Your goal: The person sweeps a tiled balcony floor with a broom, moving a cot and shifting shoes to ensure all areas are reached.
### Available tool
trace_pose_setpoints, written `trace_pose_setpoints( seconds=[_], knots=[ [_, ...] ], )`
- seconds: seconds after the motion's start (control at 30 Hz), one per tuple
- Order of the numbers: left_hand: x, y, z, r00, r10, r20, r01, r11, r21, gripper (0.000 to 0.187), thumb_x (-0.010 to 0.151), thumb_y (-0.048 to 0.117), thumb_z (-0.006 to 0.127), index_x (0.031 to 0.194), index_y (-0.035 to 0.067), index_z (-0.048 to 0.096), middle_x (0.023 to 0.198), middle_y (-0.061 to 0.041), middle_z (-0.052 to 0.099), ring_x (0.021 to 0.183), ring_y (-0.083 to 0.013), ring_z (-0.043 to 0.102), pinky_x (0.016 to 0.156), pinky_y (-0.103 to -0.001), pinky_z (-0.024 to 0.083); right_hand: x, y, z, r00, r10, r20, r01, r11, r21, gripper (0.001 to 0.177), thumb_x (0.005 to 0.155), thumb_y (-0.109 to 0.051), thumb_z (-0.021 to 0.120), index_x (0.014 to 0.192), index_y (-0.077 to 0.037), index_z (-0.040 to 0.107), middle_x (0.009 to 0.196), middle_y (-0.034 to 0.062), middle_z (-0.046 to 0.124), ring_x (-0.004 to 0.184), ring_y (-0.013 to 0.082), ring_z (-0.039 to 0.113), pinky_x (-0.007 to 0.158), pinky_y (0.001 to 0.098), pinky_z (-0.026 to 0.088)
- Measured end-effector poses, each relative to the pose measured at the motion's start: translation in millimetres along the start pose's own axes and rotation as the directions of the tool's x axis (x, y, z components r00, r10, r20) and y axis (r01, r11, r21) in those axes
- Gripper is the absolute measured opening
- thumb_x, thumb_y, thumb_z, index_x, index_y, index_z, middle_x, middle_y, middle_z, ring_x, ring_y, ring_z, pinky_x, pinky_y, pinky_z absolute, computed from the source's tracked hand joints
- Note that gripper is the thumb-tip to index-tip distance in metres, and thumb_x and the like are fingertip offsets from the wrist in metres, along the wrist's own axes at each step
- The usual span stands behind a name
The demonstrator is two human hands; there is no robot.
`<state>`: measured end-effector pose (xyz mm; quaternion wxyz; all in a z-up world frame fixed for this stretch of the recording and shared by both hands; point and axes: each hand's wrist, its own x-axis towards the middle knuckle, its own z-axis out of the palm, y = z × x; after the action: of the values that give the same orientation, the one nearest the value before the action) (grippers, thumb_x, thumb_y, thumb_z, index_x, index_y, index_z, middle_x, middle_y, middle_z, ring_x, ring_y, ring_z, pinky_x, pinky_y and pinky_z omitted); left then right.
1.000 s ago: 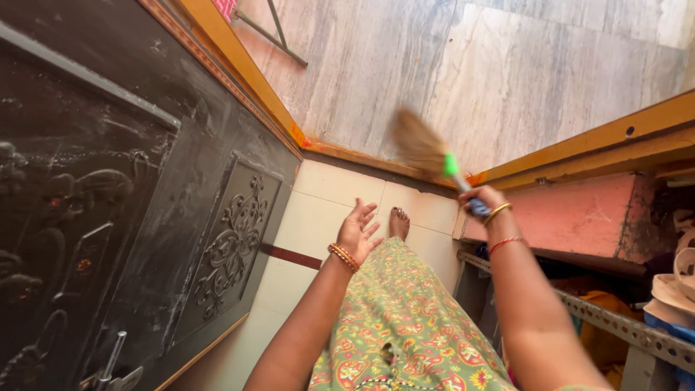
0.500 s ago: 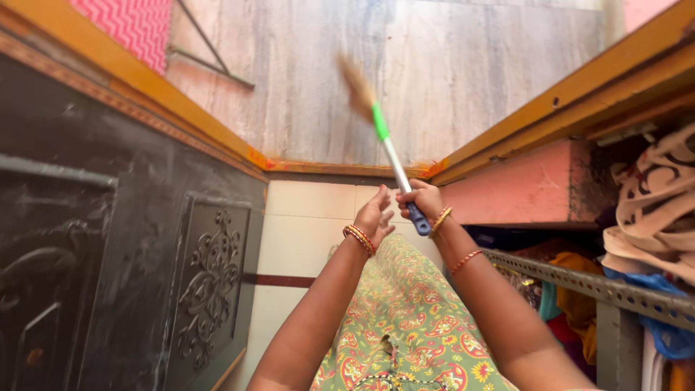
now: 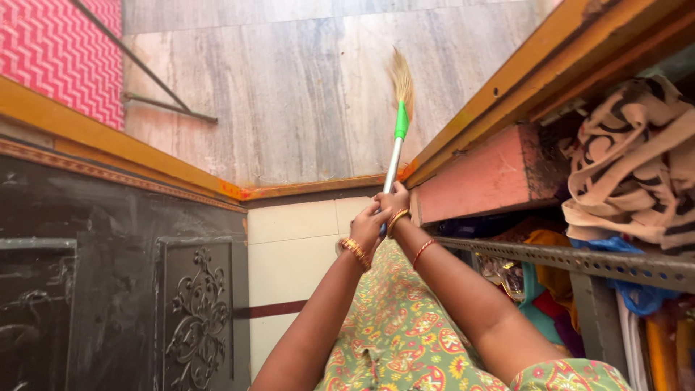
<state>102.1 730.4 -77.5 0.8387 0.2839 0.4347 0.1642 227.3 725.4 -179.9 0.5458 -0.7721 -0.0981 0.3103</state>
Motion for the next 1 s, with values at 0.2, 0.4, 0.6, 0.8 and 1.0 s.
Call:
trace_pose_setpoints(
  seconds=[0.2, 0.4, 0.6, 0.8, 1.0],
  knots=[
    [-34, 10, -14, 0.998, 0.053, 0.036, -0.053, 0.998, -0.016, 0.068, 0.088, 0.006, 0.072, 0.149, -0.002, 0.042, 0.111, -0.011, 0.069, 0.086, -0.0128, 0.066, 0.067, -0.025, 0.053, -61, 13, 0, 0.905, 0.417, 0.08, -0.39, 0.742, 0.545, 0.007, 0.09, -0.003, 0.055, 0.084, -0.004, 0.055, 0.068, 0.0079, 0.06, 0.053, 0.0185, 0.057, 0.048, 0.0369, 0.049],
    [-30, 62, 9, 0.987, -0.089, 0.136, 0.07, 0.988, 0.135, 0.072, 0.088, 0.014, 0.071, 0.153, 0.006, 0.041, 0.115, -0.007, 0.065, 0.095, -0.0127, 0.062, 0.08, -0.029, 0.05, -11, 43, 21, 0.754, 0.442, 0.486, -0.632, 0.287, 0.719, 0.02, 0.091, -0.015, 0.055, 0.074, -0.007, 0.047, 0.06, 0.0065, 0.054, 0.05, 0.021, 0.056, 0.048, 0.0345, 0.048],
    [32, 112, 12, 0.962, 0.063, 0.264, -0.162, 0.913, 0.375, 0.064, 0.093, 0.018, 0.074, 0.15, 0.005, 0.047, 0.14, 0.006, 0.059, 0.125, -0.0046, 0.059, 0.1, -0.019, 0.046, 87, -4, 57, 0.723, 0.413, 0.554, -0.685, 0.324, 0.652, 0.024, 0.093, -0.025, 0.061, 0.075, -0.011, 0.052, 0.06, 0.0009, 0.056, 0.049, 0.0132, 0.052, 0.044, 0.027, 0.044],
    [42, 174, 33, 0.964, -0.105, 0.245, -0.006, 0.911, 0.413, 0.046, 0.092, 0.025, 0.068, 0.137, 0.013, 0.065, 0.118, 0.003, 0.07, 0.102, -0.0058, 0.065, 0.085, -0.027, 0.053, 130, -82, 21, 0.77, 0.202, 0.606, -0.629, 0.406, 0.663, 0.027, 0.102, -0.015, 0.062, 0.077, -0.014, 0.051, 0.063, -0.002, 0.053, 0.048, 0.0084, 0.049, 0.043, 0.0222, 0.042],
    [87, 164, 33, 0.97, -0.229, 0.081, 0.188, 0.919, 0.347, 0.035, 0.094, 0.024, 0.067, 0.127, 0.014, 0.07, 0.106, -0.001, 0.074, 0.089, -0.0088, 0.069, 0.075, -0.032, 0.05, 95, -101, -3, 0.665, 0.484, 0.57, -0.73, 0.583, 0.357, 0.022, 0.098, -0.025, 0.054, 0.079, -0.014, 0.058, 0.06, -0.0008, 0.055, 0.044, 0.0085, 0.045, 0.036, 0.0227, 0.035]
  ],
)
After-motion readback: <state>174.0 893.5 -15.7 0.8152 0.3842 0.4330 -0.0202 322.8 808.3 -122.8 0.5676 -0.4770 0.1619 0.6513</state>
